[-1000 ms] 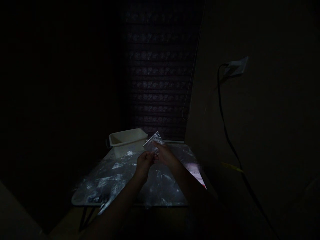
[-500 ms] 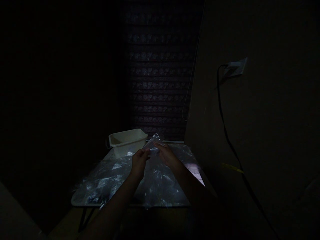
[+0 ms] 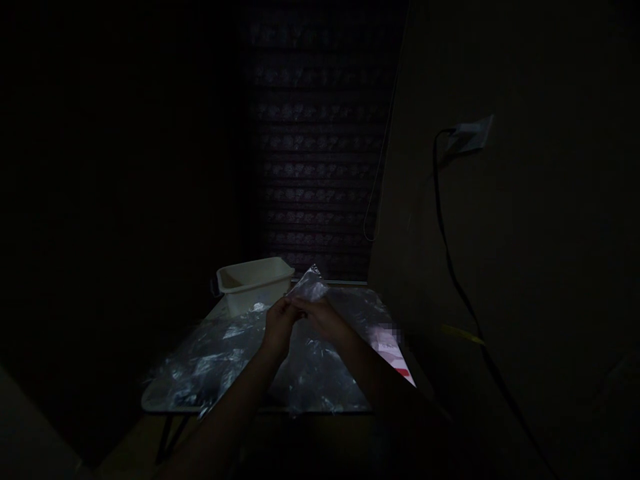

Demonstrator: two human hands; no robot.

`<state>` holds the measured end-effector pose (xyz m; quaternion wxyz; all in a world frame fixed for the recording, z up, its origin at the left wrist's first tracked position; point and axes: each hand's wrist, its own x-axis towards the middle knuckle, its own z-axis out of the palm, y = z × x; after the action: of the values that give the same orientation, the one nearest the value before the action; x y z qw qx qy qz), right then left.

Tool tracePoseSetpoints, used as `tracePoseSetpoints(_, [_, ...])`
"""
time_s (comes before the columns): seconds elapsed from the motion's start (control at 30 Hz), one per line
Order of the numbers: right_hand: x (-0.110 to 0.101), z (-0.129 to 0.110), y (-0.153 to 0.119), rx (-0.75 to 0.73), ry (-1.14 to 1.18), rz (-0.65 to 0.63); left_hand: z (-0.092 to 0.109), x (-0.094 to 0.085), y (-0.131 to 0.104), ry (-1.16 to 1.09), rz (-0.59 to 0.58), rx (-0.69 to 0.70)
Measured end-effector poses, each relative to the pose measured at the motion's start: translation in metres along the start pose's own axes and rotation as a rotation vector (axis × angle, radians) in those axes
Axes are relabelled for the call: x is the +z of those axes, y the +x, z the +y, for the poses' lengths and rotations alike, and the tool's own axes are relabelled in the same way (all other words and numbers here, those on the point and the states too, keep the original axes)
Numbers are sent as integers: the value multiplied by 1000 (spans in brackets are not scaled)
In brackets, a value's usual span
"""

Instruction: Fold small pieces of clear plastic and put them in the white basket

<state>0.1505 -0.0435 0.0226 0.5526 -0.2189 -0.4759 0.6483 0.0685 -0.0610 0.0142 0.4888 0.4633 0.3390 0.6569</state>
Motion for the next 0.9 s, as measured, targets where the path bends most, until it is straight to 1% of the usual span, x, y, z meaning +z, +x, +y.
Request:
tracePoseSetpoints(0.07, [3, 2, 1, -35, 13, 15, 1, 0, -1, 6, -3, -6])
tracePoseSetpoints(0.13, [4, 0, 3, -68, 32, 48, 1, 1, -1, 14, 18, -20])
tracePoseSetpoints(0.3, [0, -7, 6, -139, 52, 77, -2, 0, 0, 23, 61, -30])
tracePoseSetpoints(0.4, [-3, -14, 7, -138, 65, 125, -4, -1, 1, 32, 63, -31])
tracePoseSetpoints(0.5, [-5, -22, 6, -116, 88, 135, -5, -3, 2, 64, 62, -18])
tracePoseSetpoints(0.63, [-11, -30, 5, -122, 84, 153, -4, -3, 2, 113, 75, 4])
tracePoseSetpoints(0.7, [-14, -30, 6, -117, 76, 137, -4, -3, 3, 116, 79, 11])
tracePoseSetpoints(0.83, [-18, -23, 8, -82, 42, 35, -4, -5, 4, 92, 96, 25])
tracePoseSetpoints(0.9, [-18, -19, 10, -70, 14, 12, -4, -5, 4, 73, 118, 28])
